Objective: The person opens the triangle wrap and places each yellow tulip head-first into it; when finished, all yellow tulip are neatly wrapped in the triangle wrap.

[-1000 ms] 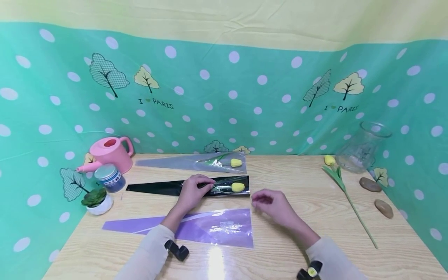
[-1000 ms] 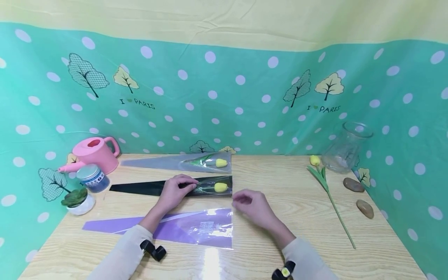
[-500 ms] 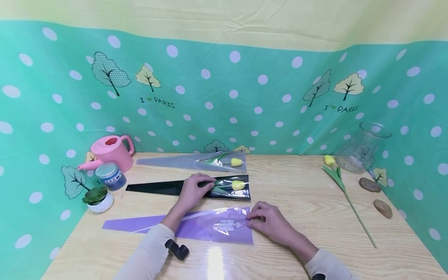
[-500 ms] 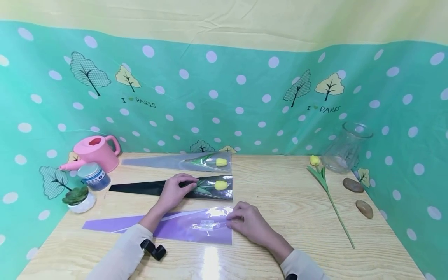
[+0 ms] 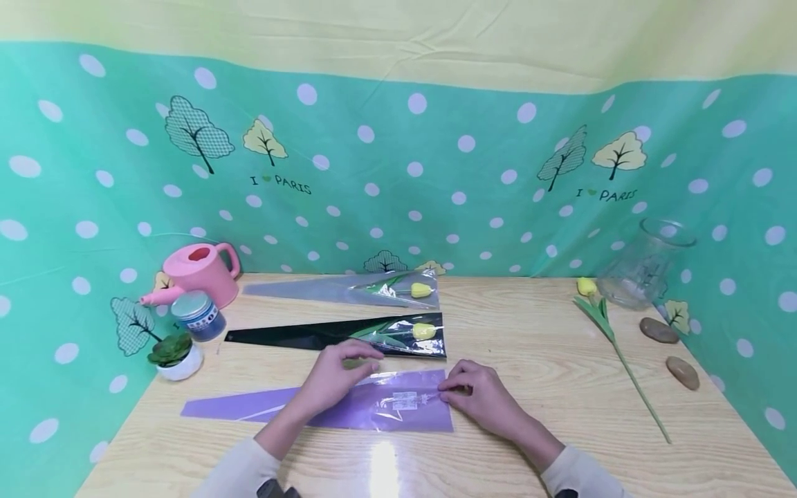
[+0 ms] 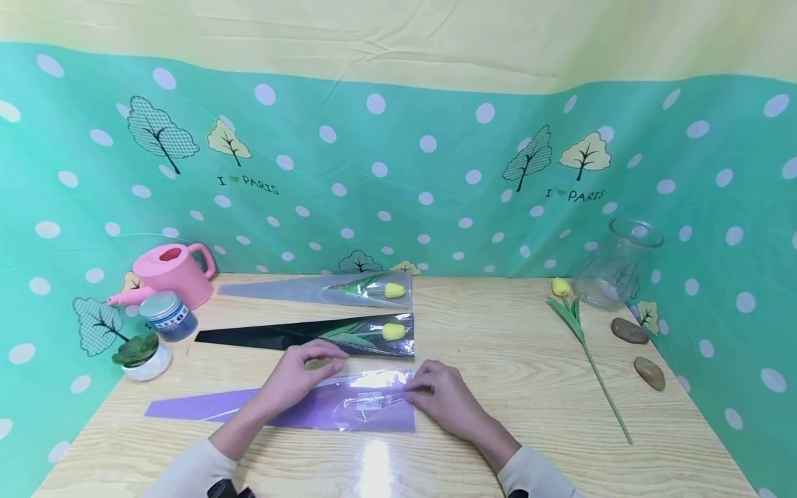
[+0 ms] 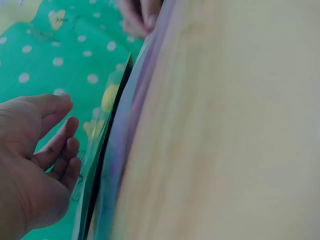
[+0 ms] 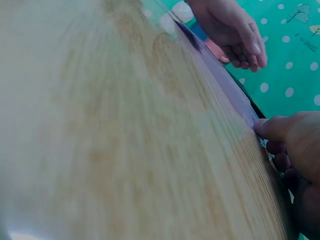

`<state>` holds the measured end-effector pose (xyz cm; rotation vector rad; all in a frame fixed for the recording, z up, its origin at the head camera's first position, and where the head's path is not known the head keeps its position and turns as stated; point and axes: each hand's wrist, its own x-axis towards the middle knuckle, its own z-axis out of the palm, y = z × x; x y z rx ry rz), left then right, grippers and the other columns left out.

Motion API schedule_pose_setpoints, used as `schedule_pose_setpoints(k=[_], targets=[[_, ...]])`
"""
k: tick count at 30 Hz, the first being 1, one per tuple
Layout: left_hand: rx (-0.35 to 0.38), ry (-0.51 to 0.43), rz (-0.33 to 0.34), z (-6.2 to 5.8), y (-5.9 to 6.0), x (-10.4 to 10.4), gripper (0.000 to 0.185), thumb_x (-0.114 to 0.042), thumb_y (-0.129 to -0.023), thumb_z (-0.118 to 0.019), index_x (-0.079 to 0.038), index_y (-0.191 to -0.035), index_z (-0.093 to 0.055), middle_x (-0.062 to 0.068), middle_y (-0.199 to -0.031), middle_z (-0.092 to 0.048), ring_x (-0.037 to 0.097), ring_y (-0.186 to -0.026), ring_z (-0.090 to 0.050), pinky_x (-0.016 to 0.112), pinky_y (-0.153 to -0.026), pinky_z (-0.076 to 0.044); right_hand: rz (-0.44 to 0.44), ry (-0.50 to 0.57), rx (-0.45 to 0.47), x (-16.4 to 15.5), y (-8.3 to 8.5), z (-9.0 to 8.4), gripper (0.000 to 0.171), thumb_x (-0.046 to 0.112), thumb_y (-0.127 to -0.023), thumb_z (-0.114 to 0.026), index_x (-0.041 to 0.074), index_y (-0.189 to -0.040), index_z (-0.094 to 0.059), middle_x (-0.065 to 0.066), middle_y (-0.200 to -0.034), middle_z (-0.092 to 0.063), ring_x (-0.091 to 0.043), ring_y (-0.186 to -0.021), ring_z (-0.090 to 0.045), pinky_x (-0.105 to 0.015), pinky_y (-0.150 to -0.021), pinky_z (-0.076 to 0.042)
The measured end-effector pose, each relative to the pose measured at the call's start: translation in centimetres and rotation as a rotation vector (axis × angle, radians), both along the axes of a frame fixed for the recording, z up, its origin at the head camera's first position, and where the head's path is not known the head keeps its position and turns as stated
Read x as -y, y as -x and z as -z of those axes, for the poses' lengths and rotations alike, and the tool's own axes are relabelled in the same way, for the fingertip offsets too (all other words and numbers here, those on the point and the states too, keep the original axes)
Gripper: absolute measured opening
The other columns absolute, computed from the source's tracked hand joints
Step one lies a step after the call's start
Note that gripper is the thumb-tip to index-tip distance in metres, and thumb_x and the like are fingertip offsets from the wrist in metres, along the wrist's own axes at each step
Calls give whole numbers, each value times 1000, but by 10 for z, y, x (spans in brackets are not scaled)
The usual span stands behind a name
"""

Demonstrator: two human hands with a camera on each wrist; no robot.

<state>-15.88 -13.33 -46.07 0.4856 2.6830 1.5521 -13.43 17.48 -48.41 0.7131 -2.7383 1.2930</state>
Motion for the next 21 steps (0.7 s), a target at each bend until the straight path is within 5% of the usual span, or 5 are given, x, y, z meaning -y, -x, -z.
schedule_pose_setpoints(k=[7,13,21], targets=[[95,-25,82,11,-22,-2,21,-27,-90,-80,-24,-110,-80,-6,-115,-76,14,-114,-69,24,-103,-53,7,57,-42,0,1,4,14,7,-83,-83,15,-95,-83,11,-93,-71,-2,-87,-64,-21,-78,-57],[66,20,71,17,-25,-2,26,-35,-84,-86,-33,-109,-79,-18,-113,-73,9,-116,-66,27,-108,-49,-16,137,-56,0,2,0,9,6,-85,-82,13,-91,-82,6,-92,-72,-3,-84,-64,-21,-75,-59],[-4,57,65,22,-23,-2,26,-39,-82,-87,-39,-106,-78,-22,-112,-72,10,-116,-65,32,-109,-50,-10,124,-44,2,3,-26,9,9,-87,-81,17,-92,-81,10,-91,-69,-3,-72,-56,-20,-60,-52]])
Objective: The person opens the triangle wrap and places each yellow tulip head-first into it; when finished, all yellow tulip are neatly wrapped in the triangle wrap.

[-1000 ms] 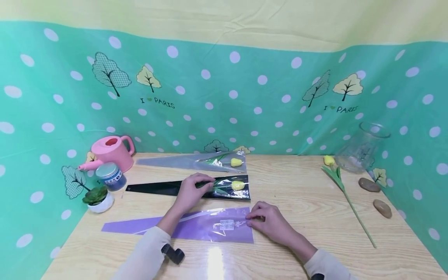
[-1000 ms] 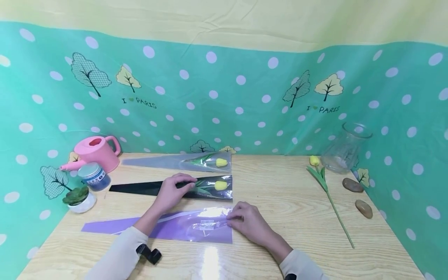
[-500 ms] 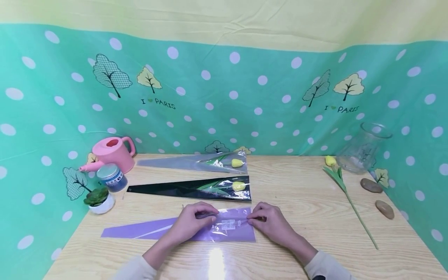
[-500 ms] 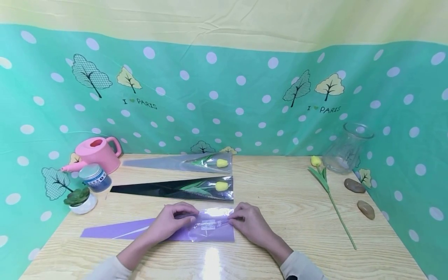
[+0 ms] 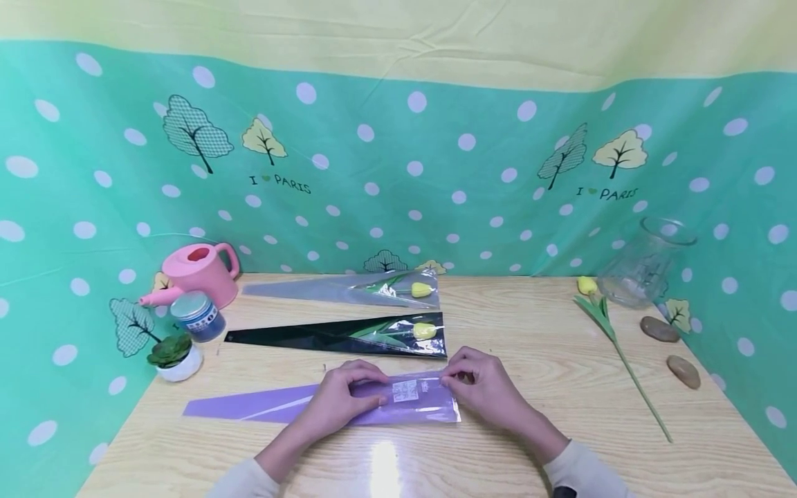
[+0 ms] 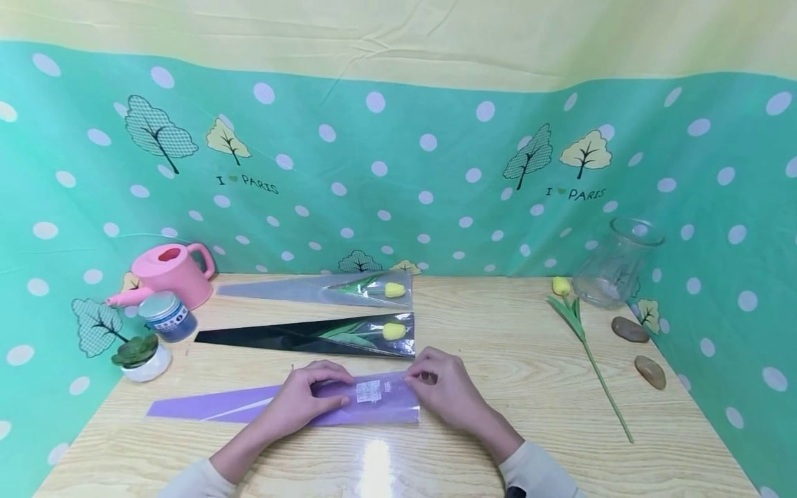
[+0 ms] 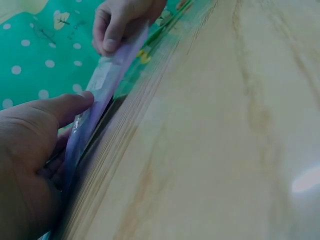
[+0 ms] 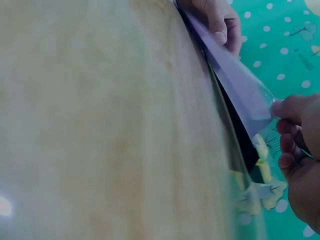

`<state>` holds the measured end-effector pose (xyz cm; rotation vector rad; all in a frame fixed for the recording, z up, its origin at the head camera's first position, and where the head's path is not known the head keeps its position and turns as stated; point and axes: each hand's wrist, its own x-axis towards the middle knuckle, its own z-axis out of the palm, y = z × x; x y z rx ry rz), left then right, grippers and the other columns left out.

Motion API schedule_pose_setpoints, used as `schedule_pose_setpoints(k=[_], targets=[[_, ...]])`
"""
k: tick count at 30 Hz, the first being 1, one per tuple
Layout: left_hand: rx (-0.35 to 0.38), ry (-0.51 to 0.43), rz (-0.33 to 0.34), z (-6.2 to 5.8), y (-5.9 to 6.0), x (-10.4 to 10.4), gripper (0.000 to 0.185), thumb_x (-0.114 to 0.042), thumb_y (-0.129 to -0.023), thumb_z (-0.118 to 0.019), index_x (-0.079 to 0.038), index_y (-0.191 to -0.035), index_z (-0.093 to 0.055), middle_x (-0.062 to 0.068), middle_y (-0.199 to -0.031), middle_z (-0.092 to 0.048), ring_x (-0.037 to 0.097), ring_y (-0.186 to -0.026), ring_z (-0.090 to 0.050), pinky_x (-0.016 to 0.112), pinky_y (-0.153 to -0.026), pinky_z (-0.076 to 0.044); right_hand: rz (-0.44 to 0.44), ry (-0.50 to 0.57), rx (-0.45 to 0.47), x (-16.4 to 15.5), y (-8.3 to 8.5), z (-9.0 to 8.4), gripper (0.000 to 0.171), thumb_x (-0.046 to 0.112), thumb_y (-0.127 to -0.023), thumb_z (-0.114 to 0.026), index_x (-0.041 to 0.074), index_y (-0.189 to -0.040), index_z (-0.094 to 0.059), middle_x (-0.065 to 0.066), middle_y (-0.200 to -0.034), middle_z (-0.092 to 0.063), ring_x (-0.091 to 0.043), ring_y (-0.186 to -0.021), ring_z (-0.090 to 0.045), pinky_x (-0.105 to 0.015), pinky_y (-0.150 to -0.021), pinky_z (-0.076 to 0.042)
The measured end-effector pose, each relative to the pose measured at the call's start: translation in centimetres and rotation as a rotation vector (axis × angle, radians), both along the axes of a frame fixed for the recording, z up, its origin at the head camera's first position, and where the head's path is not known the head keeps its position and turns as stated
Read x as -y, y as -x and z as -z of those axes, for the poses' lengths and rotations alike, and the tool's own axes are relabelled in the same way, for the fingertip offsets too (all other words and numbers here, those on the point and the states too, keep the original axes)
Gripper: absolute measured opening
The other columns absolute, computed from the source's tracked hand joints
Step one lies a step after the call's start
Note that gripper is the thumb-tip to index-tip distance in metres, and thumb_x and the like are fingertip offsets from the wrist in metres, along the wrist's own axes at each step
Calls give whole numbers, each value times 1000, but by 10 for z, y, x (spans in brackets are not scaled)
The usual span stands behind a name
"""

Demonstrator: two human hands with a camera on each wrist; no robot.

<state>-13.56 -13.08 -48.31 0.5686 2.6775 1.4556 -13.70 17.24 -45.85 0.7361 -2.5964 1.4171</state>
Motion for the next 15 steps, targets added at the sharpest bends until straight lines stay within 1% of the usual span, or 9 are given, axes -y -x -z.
schedule_pose_setpoints(k=[4,7,9,12,15], targets=[[-48,0,-5,0,0,0,22,-38,-82,-86,-37,-103,-80,-23,-109,-72,6,-113,-65,33,-107,-49,-3,-40,25,2,2,-10,10,10,-88,-80,18,-92,-80,11,-92,-68,-3,-72,-54,-19,-60,-50],[-103,12,-11,-2,-1,-1,18,-32,-83,-86,-35,-101,-81,-23,-107,-73,4,-110,-65,37,-106,-48,-15,-71,47,5,4,-16,9,10,-88,-80,18,-92,-80,10,-93,-68,-3,-72,-53,-19,-60,-49],[-134,27,-26,-3,-1,0,17,-29,-83,-86,-34,-98,-82,-24,-106,-73,3,-109,-64,39,-105,-47,-25,-83,56,7,6,-19,8,10,-88,-80,16,-93,-80,9,-94,-68,-3,-72,-53,-19,-61,-49],[-177,49,-52,-5,-2,-1,15,-26,-83,-87,-34,-95,-82,-25,-102,-73,2,-107,-65,41,-103,-46,-33,-79,69,10,7,-19,8,9,-87,-80,14,-93,-79,8,-93,-68,-3,-74,-54,-19,-62,-51],[-207,61,-63,-5,-2,-2,14,-24,-82,-87,-32,-94,-82,-22,-100,-74,4,-104,-66,41,-102,-47,-34,-50,74,10,9,-16,7,7,-88,-80,12,-93,-79,5,-92,-68,-4,-74,-55,-19,-62,-51]])
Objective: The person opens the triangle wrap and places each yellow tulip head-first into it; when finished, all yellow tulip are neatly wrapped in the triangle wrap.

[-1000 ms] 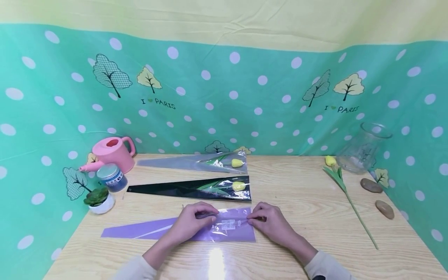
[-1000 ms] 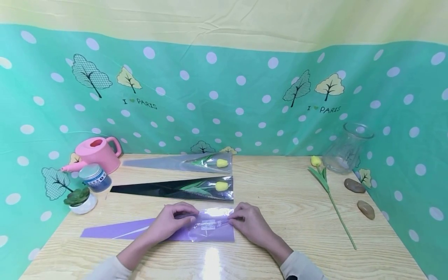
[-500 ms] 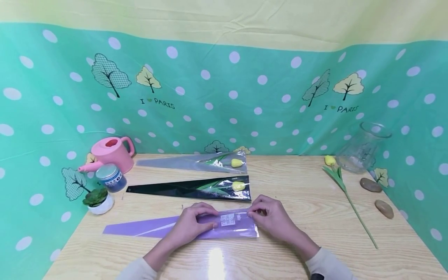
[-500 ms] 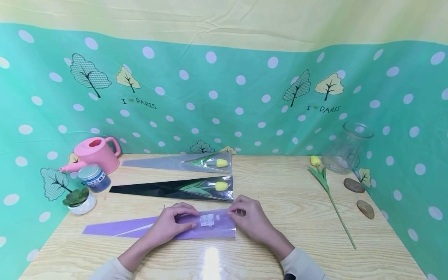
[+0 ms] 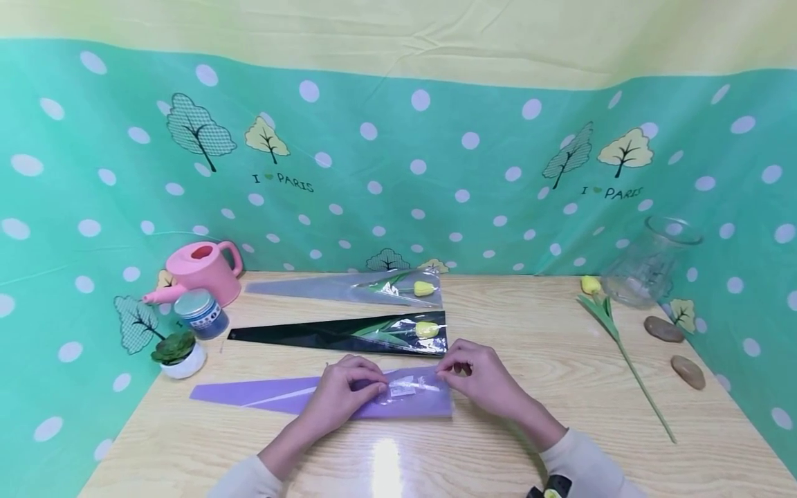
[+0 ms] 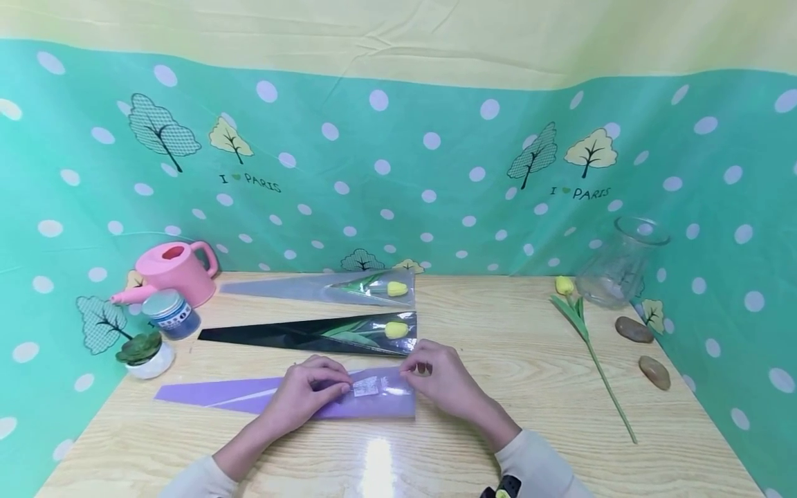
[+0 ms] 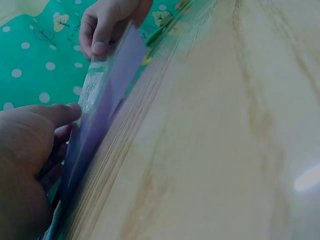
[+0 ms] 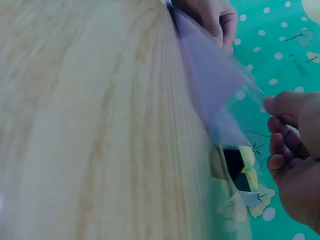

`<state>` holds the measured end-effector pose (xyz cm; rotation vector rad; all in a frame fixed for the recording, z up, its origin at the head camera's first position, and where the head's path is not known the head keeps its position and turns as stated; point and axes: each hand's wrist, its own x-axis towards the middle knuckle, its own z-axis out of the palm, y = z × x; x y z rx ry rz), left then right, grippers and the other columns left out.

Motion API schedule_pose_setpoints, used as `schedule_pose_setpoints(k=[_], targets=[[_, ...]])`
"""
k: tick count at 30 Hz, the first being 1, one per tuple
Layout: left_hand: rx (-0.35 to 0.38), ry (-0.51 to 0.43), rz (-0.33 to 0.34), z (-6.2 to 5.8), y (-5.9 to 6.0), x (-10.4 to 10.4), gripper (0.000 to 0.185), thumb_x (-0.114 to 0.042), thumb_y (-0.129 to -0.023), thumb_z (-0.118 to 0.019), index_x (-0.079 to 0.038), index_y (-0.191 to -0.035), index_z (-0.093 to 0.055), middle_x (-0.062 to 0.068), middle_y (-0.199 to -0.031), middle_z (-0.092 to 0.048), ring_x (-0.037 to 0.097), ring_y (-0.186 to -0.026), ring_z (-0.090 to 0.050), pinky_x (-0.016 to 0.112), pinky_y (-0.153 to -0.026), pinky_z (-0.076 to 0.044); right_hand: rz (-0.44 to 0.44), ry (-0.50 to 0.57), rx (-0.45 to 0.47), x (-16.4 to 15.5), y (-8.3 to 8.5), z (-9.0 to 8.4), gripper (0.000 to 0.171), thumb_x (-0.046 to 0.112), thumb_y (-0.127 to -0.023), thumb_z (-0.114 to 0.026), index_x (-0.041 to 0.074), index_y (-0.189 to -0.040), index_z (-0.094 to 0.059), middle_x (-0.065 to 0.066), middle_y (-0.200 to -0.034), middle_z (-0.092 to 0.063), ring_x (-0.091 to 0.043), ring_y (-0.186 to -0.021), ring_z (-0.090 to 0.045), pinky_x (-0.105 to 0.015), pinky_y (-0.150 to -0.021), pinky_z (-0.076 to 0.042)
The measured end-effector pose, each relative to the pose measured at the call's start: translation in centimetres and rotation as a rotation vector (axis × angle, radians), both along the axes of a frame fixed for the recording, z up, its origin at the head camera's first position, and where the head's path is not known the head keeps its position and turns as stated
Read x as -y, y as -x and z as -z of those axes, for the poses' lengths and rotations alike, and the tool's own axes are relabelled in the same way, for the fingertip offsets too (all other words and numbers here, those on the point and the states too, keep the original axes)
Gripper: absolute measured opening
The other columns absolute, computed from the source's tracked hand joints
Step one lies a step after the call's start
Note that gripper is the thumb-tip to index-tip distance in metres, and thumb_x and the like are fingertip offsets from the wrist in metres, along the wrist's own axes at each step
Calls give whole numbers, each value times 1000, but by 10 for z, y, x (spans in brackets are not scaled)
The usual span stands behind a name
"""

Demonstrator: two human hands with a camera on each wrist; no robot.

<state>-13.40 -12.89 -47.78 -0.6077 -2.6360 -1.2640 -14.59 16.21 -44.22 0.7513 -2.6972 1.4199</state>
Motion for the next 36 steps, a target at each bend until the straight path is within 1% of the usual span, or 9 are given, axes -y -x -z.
schedule_pose_setpoints(k=[7,12,17,23,27,30,32,34,36], targets=[[38,-3,10,0,-1,-2,27,-30,-79,-90,-29,-104,-82,-21,-106,-74,4,-107,-65,37,-103,-48,33,70,9,1,0,2,7,7,-88,-79,11,-94,-80,6,-91,-68,-5,-75,-57,-18,-62,-51],[63,-34,10,2,-1,-2,21,-29,-81,-88,-29,-101,-83,-24,-100,-74,3,-105,-65,35,-102,-45,20,118,-29,2,0,2,8,6,-88,-78,10,-95,-80,2,-91,-69,-5,-75,-57,-19,-61,-51],[47,-20,13,5,1,-4,17,-27,-82,-87,-31,-98,-82,-27,-95,-72,0,-102,-65,35,-102,-47,3,138,-53,2,0,4,9,6,-88,-79,12,-95,-80,-3,-92,-70,-5,-76,-58,-19,-61,-52],[43,-10,23,6,1,-7,32,-33,-76,-91,-31,-107,-81,-25,-102,-72,1,-103,-64,29,-96,-53,12,146,-53,2,-1,4,8,8,-90,-78,14,-95,-80,3,-94,-70,-6,-78,-59,-19,-64,-53],[32,-7,16,8,1,-9,31,-32,-75,-92,-31,-104,-82,-24,-98,-73,1,-99,-64,26,-92,-53,-4,162,-61,3,-2,4,6,10,-90,-78,11,-97,-79,-2,-94,-70,-6,-76,-58,-20,-62,-53],[22,-19,0,9,1,-10,26,-28,-76,-91,-30,-100,-82,-24,-94,-73,1,-96,-64,35,-96,-52,-11,171,-65,4,-3,4,6,10,-91,-77,10,-97,-79,-6,-94,-70,-6,-76,-58,-20,-62,-53],[20,-28,-13,9,1,-10,23,-25,-77,-91,-31,-97,-83,-26,-92,-73,1,-96,-65,49,-106,-47,-12,172,-63,4,-3,4,7,8,-90,-77,9,-97,-79,-5,-94,-70,-6,-76,-58,-20,-62,-53],[28,-36,-25,8,1,-10,20,-23,-79,-90,-33,-95,-83,-28,-90,-73,0,-96,-65,67,-113,-35,-8,167,-52,4,-3,4,8,7,-90,-77,10,-97,-79,-2,-94,-70,-6,-76,-58,-20,-62,-53],[34,-40,-36,7,1,-10,18,-22,-81,-89,-35,-93,-83,-30,-89,-72,-1,-97,-65,80,-113,-21,-5,158,-36,4,-2,3,9,7,-90,-77,11,-98,-79,0,-95,-70,-7,-76,-58,-20,-63,-53]])
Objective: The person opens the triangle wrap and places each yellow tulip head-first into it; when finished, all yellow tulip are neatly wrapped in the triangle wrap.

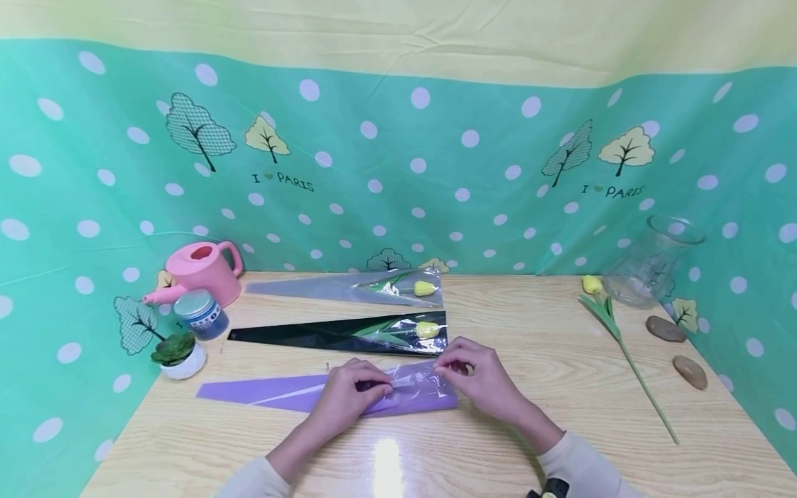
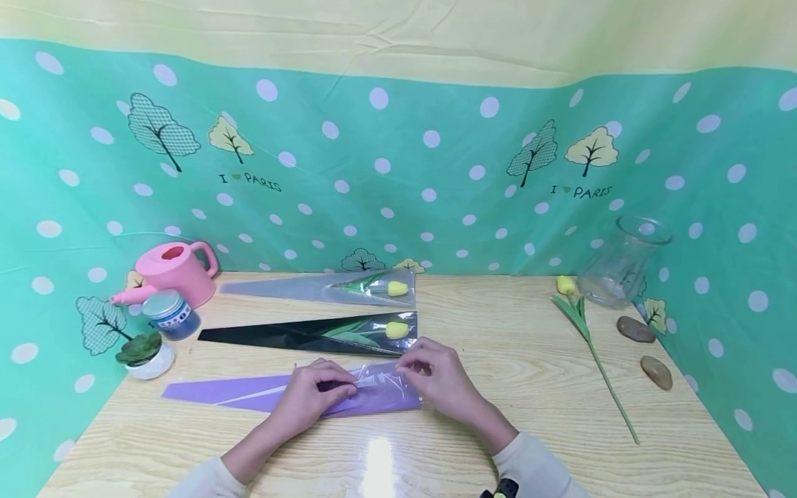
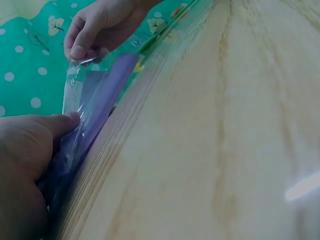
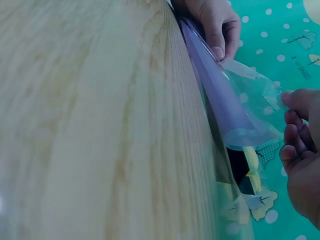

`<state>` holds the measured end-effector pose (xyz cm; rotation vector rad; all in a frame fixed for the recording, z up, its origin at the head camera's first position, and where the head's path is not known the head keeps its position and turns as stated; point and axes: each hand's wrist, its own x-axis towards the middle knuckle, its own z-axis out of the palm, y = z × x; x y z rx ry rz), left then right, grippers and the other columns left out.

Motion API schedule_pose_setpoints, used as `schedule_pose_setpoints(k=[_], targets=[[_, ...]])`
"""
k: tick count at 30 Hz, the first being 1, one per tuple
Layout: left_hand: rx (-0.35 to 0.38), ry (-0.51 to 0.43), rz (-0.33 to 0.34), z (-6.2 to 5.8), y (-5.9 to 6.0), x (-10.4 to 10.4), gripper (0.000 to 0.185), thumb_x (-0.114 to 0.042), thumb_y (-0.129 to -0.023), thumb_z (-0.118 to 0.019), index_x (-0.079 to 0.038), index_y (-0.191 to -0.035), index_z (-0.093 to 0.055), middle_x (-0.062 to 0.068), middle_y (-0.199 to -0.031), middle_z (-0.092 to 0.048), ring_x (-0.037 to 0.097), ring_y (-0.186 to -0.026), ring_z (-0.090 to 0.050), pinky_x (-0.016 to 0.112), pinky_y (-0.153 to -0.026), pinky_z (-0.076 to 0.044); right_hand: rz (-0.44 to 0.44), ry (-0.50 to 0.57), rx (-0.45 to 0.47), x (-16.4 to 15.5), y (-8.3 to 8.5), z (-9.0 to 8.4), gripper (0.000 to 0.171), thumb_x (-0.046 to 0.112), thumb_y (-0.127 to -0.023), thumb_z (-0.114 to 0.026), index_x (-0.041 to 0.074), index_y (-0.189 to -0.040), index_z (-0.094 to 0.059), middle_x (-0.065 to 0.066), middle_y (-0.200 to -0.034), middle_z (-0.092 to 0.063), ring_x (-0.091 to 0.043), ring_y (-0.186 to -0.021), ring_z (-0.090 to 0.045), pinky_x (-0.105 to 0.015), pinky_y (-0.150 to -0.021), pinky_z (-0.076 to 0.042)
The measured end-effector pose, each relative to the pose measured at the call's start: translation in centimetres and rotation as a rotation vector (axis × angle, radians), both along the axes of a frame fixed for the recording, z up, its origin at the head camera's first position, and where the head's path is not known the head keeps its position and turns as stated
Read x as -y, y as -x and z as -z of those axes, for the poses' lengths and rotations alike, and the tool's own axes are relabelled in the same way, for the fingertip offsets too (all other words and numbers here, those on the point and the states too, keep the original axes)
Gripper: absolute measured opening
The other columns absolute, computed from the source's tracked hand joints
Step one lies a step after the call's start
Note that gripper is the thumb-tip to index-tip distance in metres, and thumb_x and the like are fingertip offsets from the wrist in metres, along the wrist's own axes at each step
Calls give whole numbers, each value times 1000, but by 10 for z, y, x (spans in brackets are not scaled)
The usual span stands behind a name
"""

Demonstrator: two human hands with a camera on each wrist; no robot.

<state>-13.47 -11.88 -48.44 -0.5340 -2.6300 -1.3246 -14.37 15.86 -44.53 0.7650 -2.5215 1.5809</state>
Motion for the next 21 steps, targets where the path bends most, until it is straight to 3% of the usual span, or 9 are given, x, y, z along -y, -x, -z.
schedule_pose_setpoints(k=[3,7,9,11,16,21], targets=[[7,-5,-6,-2,0,0,17,-22,-83,-88,-35,-92,-83,-30,-89,-72,0,-97,-66,82,-113,-19,26,-14,38,-7,2,-3,12,11,-91,-77,12,-102,-79,4,-97,-70,-10,-78,-60,-21,-64,-54],[10,-20,-13,-5,2,1,14,-19,-83,-87,-30,-92,-83,-25,-89,-74,4,-97,-68,54,-109,-45,123,-3,93,-37,9,-10,19,19,-94,-76,12,-112,-76,0,-101,-72,-11,-84,-64,-23,-72,-57],[13,-28,-19,-6,3,2,14,-18,-84,-87,-29,-92,-84,-22,-90,-75,6,-96,-70,39,-100,-53,194,5,106,-60,14,-12,24,21,-96,-74,9,-117,-74,-1,-103,-74,-8,-87,-66,-22,-77,-58],[13,-37,-24,-7,3,4,14,-17,-84,-87,-27,-92,-84,-20,-91,-76,8,-96,-71,31,-95,-56,265,25,135,-88,18,-13,28,21,-98,-72,5,-122,-72,2,-103,-74,-4,-90,-68,-20,-79,-58],[30,-62,-23,-5,6,7,15,-17,-83,-87,-27,-94,-84,-17,-94,-77,10,-98,-73,30,-98,-56,389,158,250,-168,17,-4,36,19,-100,-69,1,-131,-65,18,-100,-73,3,-89,-68,-19,-75,-58],[35,-83,-16,-3,6,8,16,-17,-83,-87,-27,-95,-83,-16,-96,-77,9,-99,-73,29,-98,-56,490,290,372,-242,6,10,29,19,-99,-71,18,-127,-69,22,-99,-73,8,-90,-68,-13,-75,-57]])
